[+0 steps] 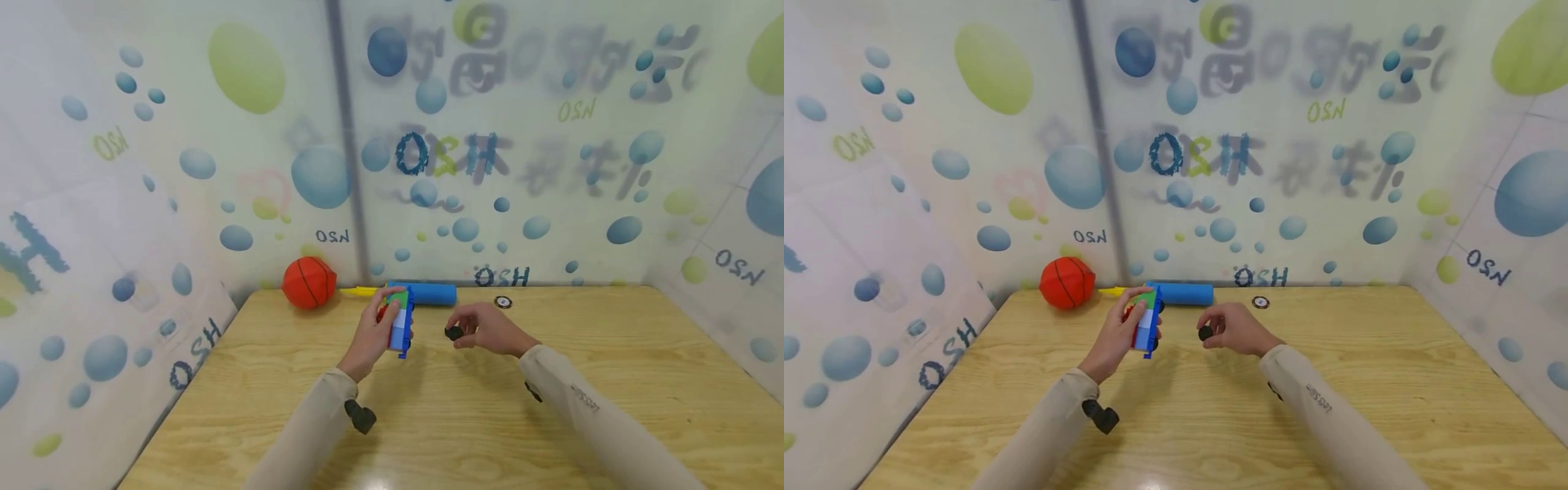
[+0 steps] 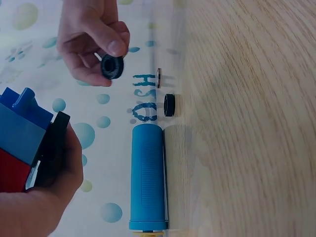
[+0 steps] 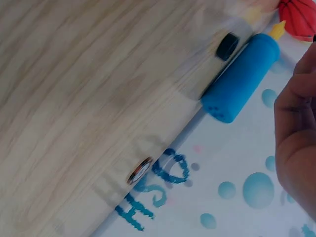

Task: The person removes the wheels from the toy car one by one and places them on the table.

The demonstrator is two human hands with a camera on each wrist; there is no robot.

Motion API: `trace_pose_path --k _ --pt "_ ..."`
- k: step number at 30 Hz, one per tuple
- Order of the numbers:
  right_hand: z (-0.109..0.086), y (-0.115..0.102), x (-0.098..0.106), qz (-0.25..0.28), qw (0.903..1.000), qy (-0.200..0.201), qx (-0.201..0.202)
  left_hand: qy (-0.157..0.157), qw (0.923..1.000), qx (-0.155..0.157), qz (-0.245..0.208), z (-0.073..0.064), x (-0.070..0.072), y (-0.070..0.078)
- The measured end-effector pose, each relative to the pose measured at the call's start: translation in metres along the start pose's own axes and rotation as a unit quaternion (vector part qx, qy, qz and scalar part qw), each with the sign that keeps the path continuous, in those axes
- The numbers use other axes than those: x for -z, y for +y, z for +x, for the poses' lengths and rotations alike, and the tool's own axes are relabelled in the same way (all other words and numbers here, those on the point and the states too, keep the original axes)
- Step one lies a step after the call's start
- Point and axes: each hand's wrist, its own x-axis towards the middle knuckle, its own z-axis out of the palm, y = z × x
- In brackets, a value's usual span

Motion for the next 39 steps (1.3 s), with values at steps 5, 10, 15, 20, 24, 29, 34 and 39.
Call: trace_pose_path --k 5,10,15,20,24,29,34,39 --pt "0.004 0.016 0.004 -0.013 0.9997 -0.01 -0.018 -0.012 0.9998 0.015 -0.01 0.001 0.001 -0.002" --pt "0.004 0.025 0.007 -0.006 0.9994 -0.006 -0.035 -0.027 0.9994 0.02 -0.007 0.002 -0.001 -0.004" --pt "0.007 0.032 0.005 -0.001 0.9984 0.002 -0.057 -0.029 0.9993 0.022 0.0 0.001 -0.001 -0.003" --pt "0.011 0.037 0.004 0.0 0.9969 0.005 -0.079 -0.027 0.9994 0.021 0.002 0.001 -0.001 -0.003" --pt "0.016 0.042 0.0 0.005 0.9955 0.005 -0.095 -0.024 0.9995 0.021 0.003 0.001 -0.001 -0.004" --pt "0.021 0.047 -0.004 -0.02 0.9926 0.007 -0.119 -0.02 0.9995 0.022 0.01 0.0 -0.001 -0.004" --pt "0.024 0.047 -0.004 -0.05 0.9894 0.008 -0.136 -0.024 0.9995 0.02 0.011 0.001 -0.001 -0.003" --pt "0.027 0.049 -0.005 -0.057 0.9861 0.008 -0.156 -0.028 0.9994 0.018 0.01 0.001 0.0 -0.003"
